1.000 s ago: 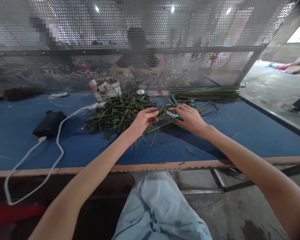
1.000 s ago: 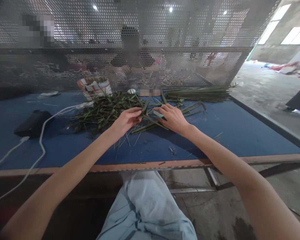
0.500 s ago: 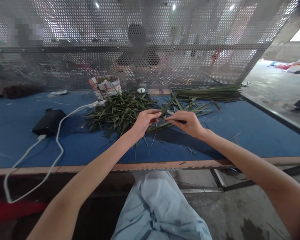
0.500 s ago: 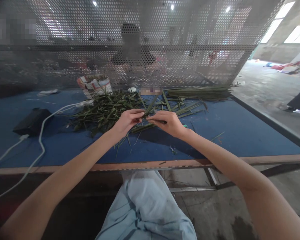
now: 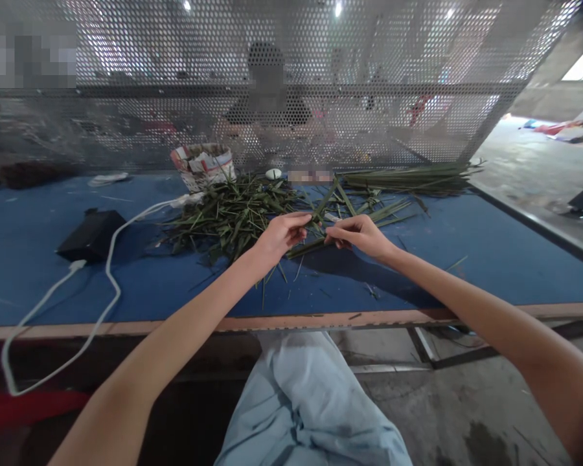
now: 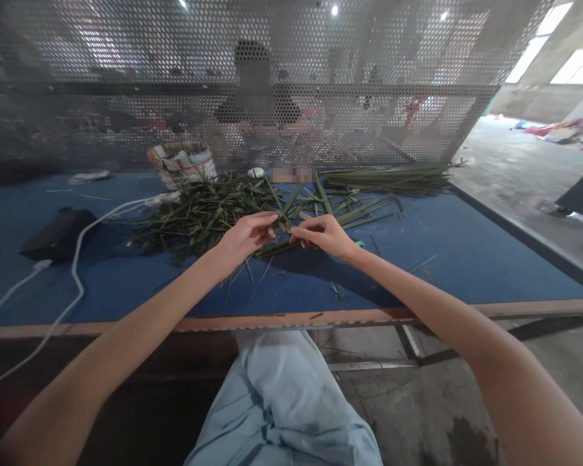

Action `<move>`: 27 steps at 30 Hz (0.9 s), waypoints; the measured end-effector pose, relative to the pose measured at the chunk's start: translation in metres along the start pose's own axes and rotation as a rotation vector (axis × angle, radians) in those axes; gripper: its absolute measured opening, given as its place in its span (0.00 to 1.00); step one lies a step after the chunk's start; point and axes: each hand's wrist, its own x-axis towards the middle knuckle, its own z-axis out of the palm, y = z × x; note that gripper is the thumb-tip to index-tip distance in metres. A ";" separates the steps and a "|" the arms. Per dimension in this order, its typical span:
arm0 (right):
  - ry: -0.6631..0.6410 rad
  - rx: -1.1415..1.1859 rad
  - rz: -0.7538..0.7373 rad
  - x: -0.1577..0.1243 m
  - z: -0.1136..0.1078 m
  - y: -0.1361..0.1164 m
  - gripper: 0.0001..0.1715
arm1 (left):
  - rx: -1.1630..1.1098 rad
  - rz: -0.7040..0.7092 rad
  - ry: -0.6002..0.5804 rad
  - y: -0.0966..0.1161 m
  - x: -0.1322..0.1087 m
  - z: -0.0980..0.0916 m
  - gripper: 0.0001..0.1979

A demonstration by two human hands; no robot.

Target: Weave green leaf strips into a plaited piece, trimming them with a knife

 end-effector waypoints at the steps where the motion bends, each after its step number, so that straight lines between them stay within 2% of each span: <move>1: -0.002 0.000 0.002 0.000 0.000 0.000 0.23 | -0.008 0.000 -0.003 0.000 0.000 0.000 0.03; 8: -0.023 -0.030 -0.017 0.001 -0.001 0.005 0.22 | 0.019 0.020 0.033 0.000 -0.003 0.002 0.03; 13: 0.006 -0.141 -0.040 0.000 0.000 0.007 0.23 | 0.172 0.140 0.100 -0.002 -0.004 0.004 0.06; 17: 0.037 -0.170 -0.055 -0.001 0.003 0.004 0.24 | 0.265 0.236 0.085 -0.003 -0.005 0.003 0.10; 22: 0.049 -0.179 -0.102 0.000 0.006 0.007 0.24 | 0.315 0.248 0.054 -0.004 -0.005 0.001 0.13; 27: 0.080 -0.204 -0.106 0.000 0.007 0.006 0.27 | 0.398 0.278 0.001 -0.010 -0.005 0.003 0.11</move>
